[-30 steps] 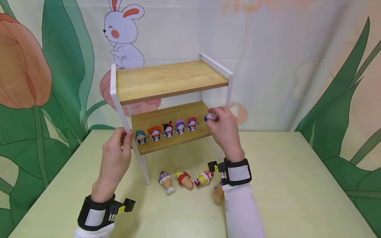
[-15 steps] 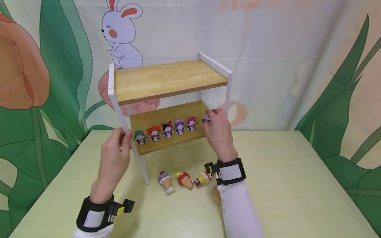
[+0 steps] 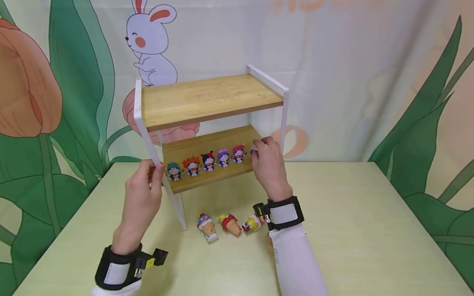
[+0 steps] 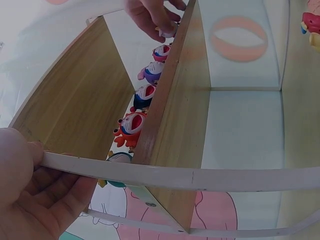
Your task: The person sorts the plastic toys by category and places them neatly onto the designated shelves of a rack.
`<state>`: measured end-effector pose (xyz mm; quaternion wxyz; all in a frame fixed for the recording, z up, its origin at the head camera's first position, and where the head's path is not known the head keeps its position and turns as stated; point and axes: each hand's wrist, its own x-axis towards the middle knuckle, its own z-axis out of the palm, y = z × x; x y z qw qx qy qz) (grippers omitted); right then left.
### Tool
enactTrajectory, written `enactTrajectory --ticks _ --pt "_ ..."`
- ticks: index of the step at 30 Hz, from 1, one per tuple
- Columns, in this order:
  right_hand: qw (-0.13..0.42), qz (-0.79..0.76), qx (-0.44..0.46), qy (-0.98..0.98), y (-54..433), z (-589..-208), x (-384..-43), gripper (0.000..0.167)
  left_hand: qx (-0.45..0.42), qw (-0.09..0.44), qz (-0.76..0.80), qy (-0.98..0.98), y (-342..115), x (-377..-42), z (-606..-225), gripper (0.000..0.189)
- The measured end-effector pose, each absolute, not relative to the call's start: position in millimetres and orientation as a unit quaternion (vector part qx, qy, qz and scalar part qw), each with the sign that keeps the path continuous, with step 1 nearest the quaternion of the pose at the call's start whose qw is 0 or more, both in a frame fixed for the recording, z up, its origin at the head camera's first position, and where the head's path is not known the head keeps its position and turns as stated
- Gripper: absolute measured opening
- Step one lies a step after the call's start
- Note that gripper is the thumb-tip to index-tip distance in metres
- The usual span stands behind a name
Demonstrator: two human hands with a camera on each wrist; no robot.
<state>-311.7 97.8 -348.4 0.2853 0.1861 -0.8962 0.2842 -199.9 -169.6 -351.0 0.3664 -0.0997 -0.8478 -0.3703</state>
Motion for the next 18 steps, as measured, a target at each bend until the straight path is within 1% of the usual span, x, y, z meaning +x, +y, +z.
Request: enactTrajectory --ticks 6,18 --pt "0.280 0.281 0.185 -0.899 96.5 -350.4 -311.9 0.023 -0.096 0.362 -0.371 -0.850 -170.4 -200.0 -352.0 0.015" --pt "0.290 0.282 0.193 -0.894 89.8 -357.9 -316.0 0.029 -0.106 0.368 -0.370 -0.846 -170.6 -200.6 -351.9 0.014"
